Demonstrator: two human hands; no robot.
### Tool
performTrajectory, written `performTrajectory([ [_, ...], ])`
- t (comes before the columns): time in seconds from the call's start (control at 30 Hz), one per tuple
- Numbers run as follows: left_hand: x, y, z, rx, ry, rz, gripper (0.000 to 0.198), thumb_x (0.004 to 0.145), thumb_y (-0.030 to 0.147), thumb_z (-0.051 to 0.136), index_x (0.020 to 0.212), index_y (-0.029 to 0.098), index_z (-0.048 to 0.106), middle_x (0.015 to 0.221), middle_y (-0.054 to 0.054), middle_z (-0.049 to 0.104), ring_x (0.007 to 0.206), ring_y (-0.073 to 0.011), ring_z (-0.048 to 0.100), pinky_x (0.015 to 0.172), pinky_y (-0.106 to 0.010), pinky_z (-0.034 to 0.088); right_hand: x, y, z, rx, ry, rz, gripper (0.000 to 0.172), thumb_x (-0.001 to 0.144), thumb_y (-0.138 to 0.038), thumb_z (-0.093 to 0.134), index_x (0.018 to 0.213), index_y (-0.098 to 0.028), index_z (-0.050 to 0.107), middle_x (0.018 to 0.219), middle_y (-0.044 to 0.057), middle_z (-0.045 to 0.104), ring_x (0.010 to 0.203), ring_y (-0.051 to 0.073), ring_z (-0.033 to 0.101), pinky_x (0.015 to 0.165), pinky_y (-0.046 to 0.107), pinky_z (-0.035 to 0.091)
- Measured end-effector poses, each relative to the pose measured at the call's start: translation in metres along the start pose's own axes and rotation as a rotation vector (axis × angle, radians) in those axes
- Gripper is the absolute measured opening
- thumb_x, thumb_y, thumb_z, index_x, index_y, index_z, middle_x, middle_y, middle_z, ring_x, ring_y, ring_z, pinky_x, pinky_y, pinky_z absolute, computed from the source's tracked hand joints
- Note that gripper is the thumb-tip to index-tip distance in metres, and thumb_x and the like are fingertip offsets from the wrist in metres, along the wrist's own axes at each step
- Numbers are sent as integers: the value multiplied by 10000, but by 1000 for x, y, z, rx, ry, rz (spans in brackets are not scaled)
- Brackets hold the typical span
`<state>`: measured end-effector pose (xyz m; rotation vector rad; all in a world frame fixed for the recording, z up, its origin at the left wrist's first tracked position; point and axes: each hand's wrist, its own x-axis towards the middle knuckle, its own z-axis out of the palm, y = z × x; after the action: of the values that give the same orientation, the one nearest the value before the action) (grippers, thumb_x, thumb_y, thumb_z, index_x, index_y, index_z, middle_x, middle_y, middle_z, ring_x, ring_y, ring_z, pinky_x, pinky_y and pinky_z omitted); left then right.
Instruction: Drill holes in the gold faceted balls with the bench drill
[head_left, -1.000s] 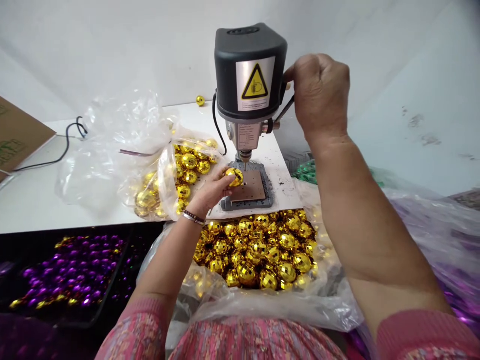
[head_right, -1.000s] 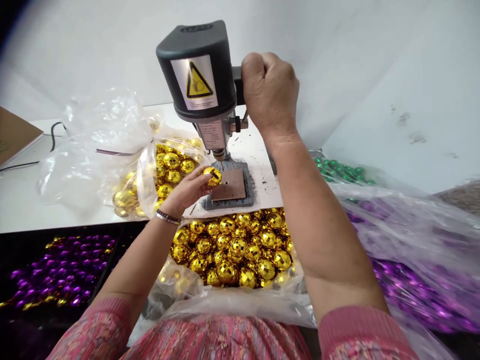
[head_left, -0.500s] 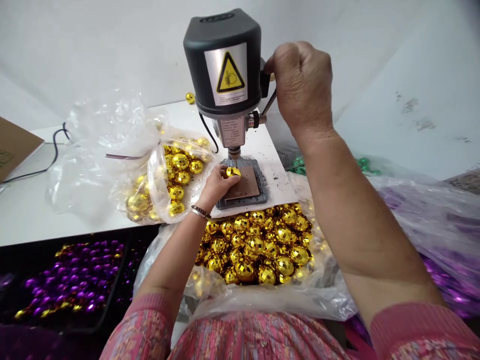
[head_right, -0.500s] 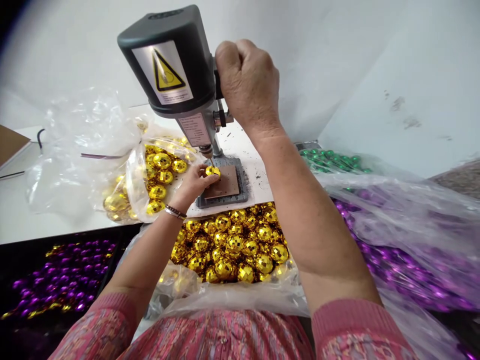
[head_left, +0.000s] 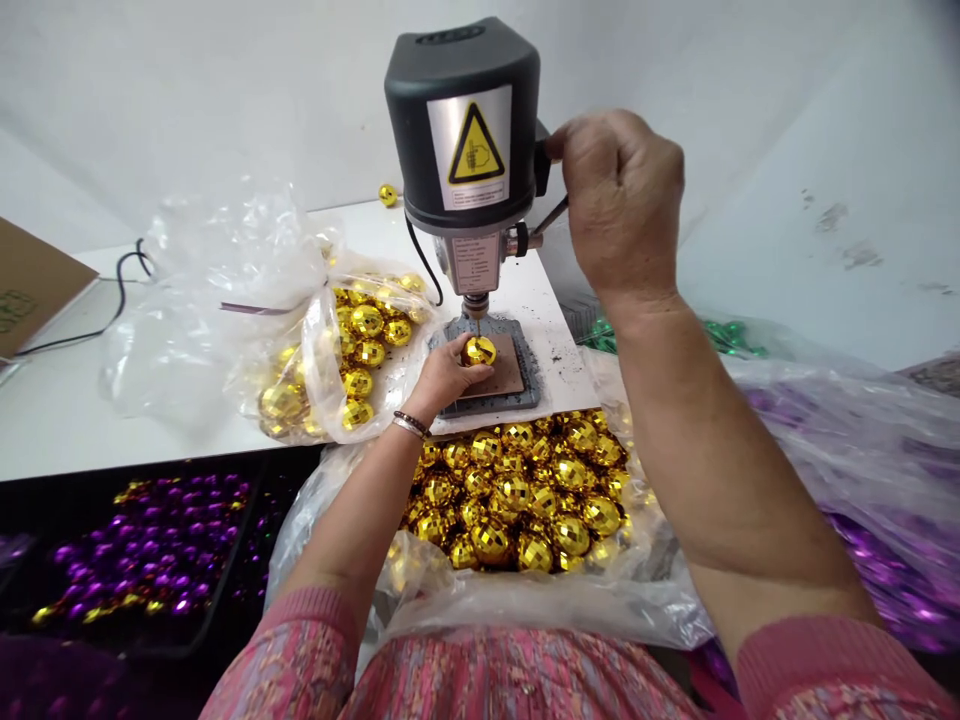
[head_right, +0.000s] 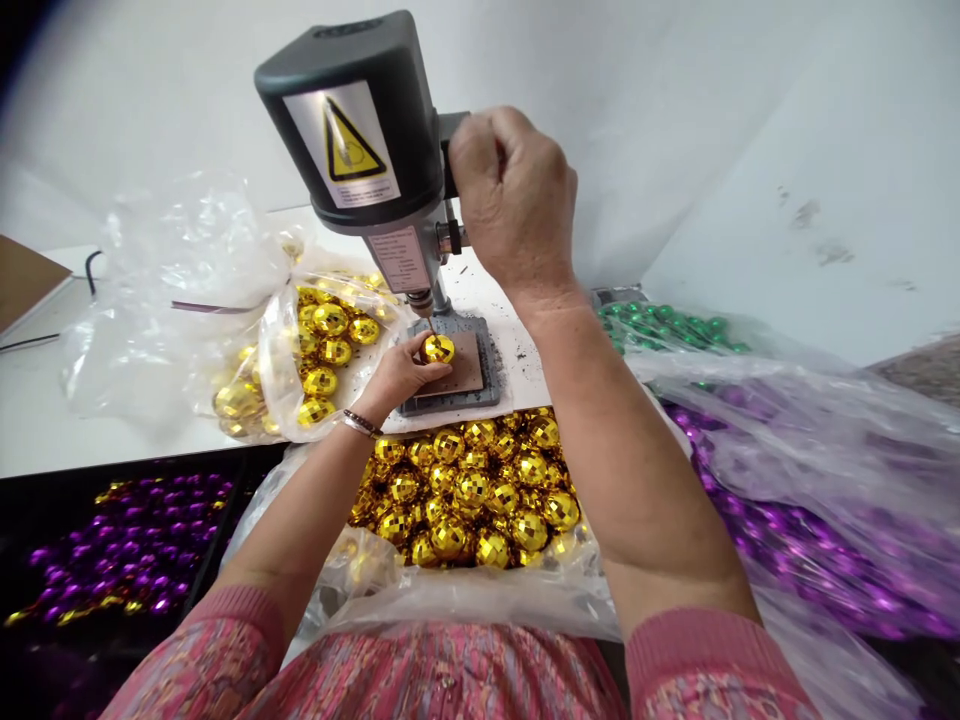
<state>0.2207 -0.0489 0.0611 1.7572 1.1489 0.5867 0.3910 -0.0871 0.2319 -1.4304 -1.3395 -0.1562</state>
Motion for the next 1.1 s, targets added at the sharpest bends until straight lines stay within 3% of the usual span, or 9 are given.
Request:
performTrajectory([
  [0.17,1,-2,4,-9,7,18,646,714,264,811,1332,162,656,979,-47,755,881,-222,682,835,-330,550,-32,2,-1,75,105,-27,278,914,-255,483,950,-141,734,701,12,620,652,114,538,759,278,483],
  [0.37,2,0,6,-8,-1,5,581,718,258,808,1278,172,680,954,-35,745,866,-221,678,803,-314,541,-48,11,-1,13,28,-24,283,988,-285,416,1063,-223,682,808,13,653,731,138,602,764,288,501],
  [0.7,2,1,6,-77,-44,37,460,725,234,775,1179,193,710,939,-12,749,843,-205,674,766,-292,537,-54,18,-1,13,64,-41,294,982,-352,418,1026,-255,692,764,-6,654,656,124,577,714,294,513],
  [0.87,0,3,5,-62,-30,44,462,730,238,771,1186,196,708,932,-6,748,839,-201,673,765,-287,535,-65,19,0,3,95,-48,280,939,-312,436,992,-258,706,798,-3,694,619,110,551,685,284,505],
  [1.1,0,2,5,-29,-24,16,561,731,255,795,1273,167,683,970,-26,752,883,-216,679,831,-303,538,-81,30,4,-51,145,-126,333,940,-304,430,1096,-226,713,801,2,695,625,117,545,684,294,508],
])
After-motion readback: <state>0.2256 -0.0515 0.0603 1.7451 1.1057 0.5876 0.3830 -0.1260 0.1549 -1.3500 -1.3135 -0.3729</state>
